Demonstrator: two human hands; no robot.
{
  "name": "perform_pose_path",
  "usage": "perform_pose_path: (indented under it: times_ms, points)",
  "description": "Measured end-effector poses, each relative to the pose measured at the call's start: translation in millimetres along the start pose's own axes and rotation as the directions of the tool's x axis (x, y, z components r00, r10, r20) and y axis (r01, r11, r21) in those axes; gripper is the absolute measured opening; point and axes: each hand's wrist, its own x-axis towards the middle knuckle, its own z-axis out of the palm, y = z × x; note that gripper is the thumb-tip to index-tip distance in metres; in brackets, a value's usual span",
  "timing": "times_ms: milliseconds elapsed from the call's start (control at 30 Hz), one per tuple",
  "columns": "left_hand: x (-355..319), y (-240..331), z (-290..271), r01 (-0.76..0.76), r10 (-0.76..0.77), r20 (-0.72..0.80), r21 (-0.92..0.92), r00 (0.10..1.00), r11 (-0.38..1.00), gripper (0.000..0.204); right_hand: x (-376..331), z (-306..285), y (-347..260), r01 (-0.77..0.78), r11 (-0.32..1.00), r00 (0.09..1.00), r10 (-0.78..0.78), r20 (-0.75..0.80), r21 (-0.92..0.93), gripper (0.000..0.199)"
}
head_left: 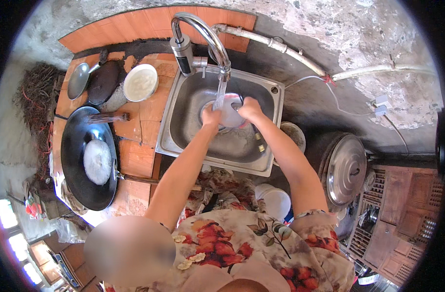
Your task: The person washes bowls and a small pot at a sink using a cloth, places them in a wooden cabinet, and then washes a large wok with a scrubber.
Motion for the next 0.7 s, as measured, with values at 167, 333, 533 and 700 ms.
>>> perform_pose_path:
  times_ms: [167,333,533,700]
  points:
    - [-57.6,45.5,5.6,0.002,-0.028,-0.041,-0.537,0.999,0.844,0.058,26.4,56.6,34.0,-0.558,0.489,0.830,0.311,0.464,0.670,0.016]
    - [-16.4,51.6,-27.7,0.165,-0.081,0.239,-0.356,0.968,0.920,0.054,-4.3,54.5,23.6,-0.838,-0.182,0.539,-0.138,0.831,0.514,0.016]
    - [3.9,-9.4,-16.4,0.408,-0.060,0.449,-0.737,0.891,0.540,0.060,-12.9,49.3,11.3,-0.801,-0.294,0.578,-0.158,0.800,0.521,0.024]
    - [-60.0,44.1,8.8,0.005,0.019,0.058,-0.388,0.998,0.921,0.056,-12.4,47.3,25.8,-0.292,0.501,0.947,0.272,0.173,0.815,0.022]
